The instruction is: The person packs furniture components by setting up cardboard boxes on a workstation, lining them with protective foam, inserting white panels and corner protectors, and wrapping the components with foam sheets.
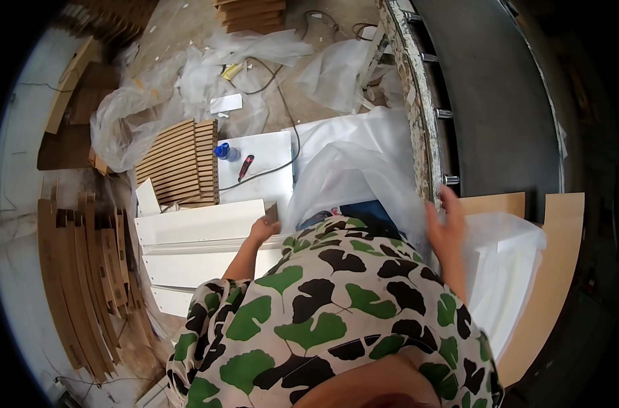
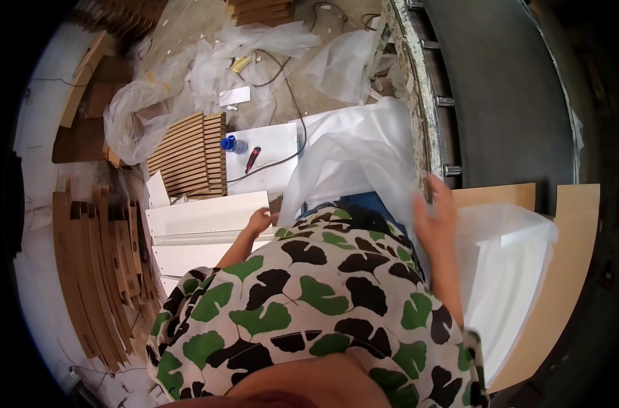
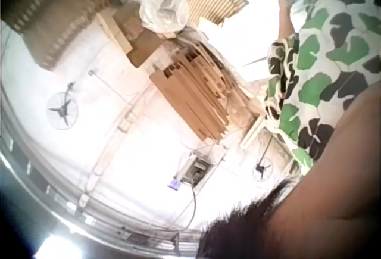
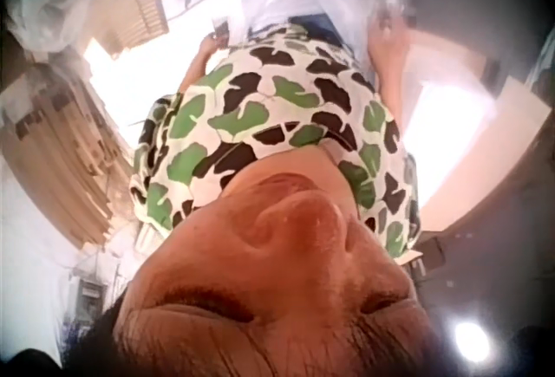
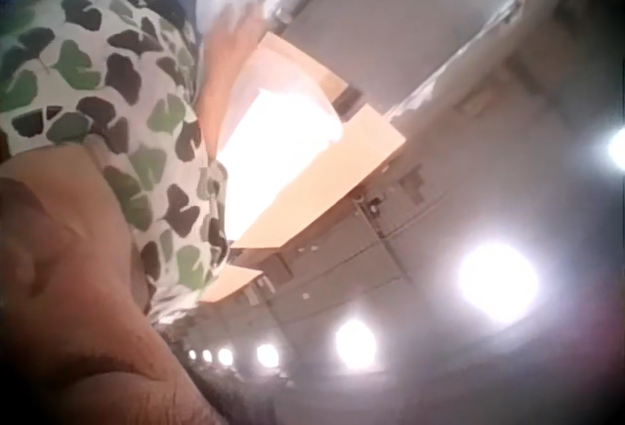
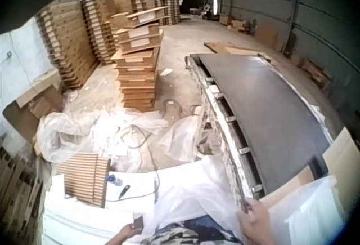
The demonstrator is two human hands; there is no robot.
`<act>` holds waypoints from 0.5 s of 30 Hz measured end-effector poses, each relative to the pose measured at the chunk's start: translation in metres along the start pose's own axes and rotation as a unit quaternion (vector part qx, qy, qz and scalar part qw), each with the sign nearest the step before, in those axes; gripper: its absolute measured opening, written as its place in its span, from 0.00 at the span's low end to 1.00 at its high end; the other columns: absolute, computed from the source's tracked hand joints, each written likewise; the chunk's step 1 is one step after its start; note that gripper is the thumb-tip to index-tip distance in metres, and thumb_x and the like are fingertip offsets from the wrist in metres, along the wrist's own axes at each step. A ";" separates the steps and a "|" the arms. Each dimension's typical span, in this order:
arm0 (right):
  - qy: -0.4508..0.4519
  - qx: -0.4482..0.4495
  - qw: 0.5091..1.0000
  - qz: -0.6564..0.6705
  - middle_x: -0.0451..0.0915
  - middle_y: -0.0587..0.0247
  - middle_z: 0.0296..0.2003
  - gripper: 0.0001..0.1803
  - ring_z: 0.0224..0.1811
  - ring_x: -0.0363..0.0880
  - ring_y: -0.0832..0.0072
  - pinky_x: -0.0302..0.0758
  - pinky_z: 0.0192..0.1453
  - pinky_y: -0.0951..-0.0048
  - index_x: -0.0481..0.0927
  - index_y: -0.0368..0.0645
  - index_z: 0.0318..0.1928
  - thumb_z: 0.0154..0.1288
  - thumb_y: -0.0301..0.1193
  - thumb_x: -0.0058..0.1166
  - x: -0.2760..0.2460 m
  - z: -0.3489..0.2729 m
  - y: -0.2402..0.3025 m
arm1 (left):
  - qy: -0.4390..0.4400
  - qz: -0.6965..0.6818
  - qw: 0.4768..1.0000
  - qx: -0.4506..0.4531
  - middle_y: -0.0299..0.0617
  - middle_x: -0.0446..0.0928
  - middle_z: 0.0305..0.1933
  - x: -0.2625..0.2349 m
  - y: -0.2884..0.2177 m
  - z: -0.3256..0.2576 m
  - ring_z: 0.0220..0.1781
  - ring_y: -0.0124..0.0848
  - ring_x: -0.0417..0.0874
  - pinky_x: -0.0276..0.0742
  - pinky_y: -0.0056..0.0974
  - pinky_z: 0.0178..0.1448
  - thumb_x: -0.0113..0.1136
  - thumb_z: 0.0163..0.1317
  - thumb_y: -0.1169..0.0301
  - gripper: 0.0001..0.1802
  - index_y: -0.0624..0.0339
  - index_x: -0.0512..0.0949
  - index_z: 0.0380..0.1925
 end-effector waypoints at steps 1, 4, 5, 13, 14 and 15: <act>0.116 0.040 0.991 0.052 0.74 0.50 0.47 0.25 0.48 0.73 0.57 0.68 0.54 0.63 0.69 0.37 0.53 0.54 0.32 0.57 0.028 0.020 -0.001 | 0.016 0.042 0.998 0.050 0.54 0.76 0.45 -0.001 -0.015 0.018 0.48 0.45 0.77 0.72 0.41 0.51 0.59 0.47 0.44 0.35 0.62 0.75 0.46; 0.268 -0.095 0.958 -0.042 0.71 0.44 0.50 0.32 0.52 0.70 0.52 0.67 0.57 0.62 0.68 0.39 0.54 0.52 0.42 0.58 0.133 0.059 -0.086 | -0.016 -0.103 0.985 0.140 0.59 0.71 0.52 -0.002 -0.090 0.047 0.49 0.48 0.76 0.70 0.45 0.51 0.63 0.44 0.44 0.47 0.62 0.60 0.59; 0.358 -0.035 0.928 -0.096 0.71 0.43 0.51 0.34 0.52 0.70 0.50 0.66 0.57 0.61 0.66 0.39 0.56 0.51 0.44 0.58 0.159 0.059 -0.121 | -0.017 -0.100 0.984 0.146 0.59 0.71 0.52 -0.006 -0.123 0.048 0.49 0.48 0.76 0.70 0.45 0.51 0.63 0.44 0.44 0.47 0.62 0.60 0.59; 0.456 0.336 0.817 -0.107 0.65 0.42 0.56 0.37 0.58 0.63 0.47 0.63 0.60 0.59 0.63 0.48 0.61 0.52 0.52 0.50 0.221 0.058 -0.238 | 0.208 0.220 0.913 0.272 0.50 0.72 0.52 -0.013 -0.207 0.155 0.52 0.48 0.74 0.68 0.44 0.55 0.53 0.53 0.52 0.28 0.51 0.70 0.53; 0.411 0.375 0.814 -0.166 0.62 0.42 0.58 0.37 0.58 0.62 0.45 0.63 0.59 0.56 0.62 0.49 0.61 0.54 0.54 0.48 0.222 0.056 -0.228 | 0.221 0.282 0.885 0.298 0.45 0.75 0.48 -0.042 -0.249 0.135 0.51 0.45 0.74 0.69 0.44 0.54 0.51 0.54 0.53 0.22 0.48 0.74 0.47; 0.388 0.397 0.819 -0.146 0.62 0.41 0.58 0.37 0.58 0.63 0.46 0.64 0.59 0.56 0.62 0.49 0.61 0.54 0.54 0.47 0.218 0.060 -0.232 | 0.205 0.348 0.877 0.261 0.48 0.76 0.46 -0.049 -0.267 0.150 0.48 0.45 0.76 0.71 0.44 0.51 0.54 0.52 0.52 0.23 0.49 0.74 0.46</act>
Point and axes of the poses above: each hand's wrist, its own z-axis towards the middle knuckle, its own x-axis out of the palm, y = z × x, the point moved 1 cm from there along z, towards the middle knuckle
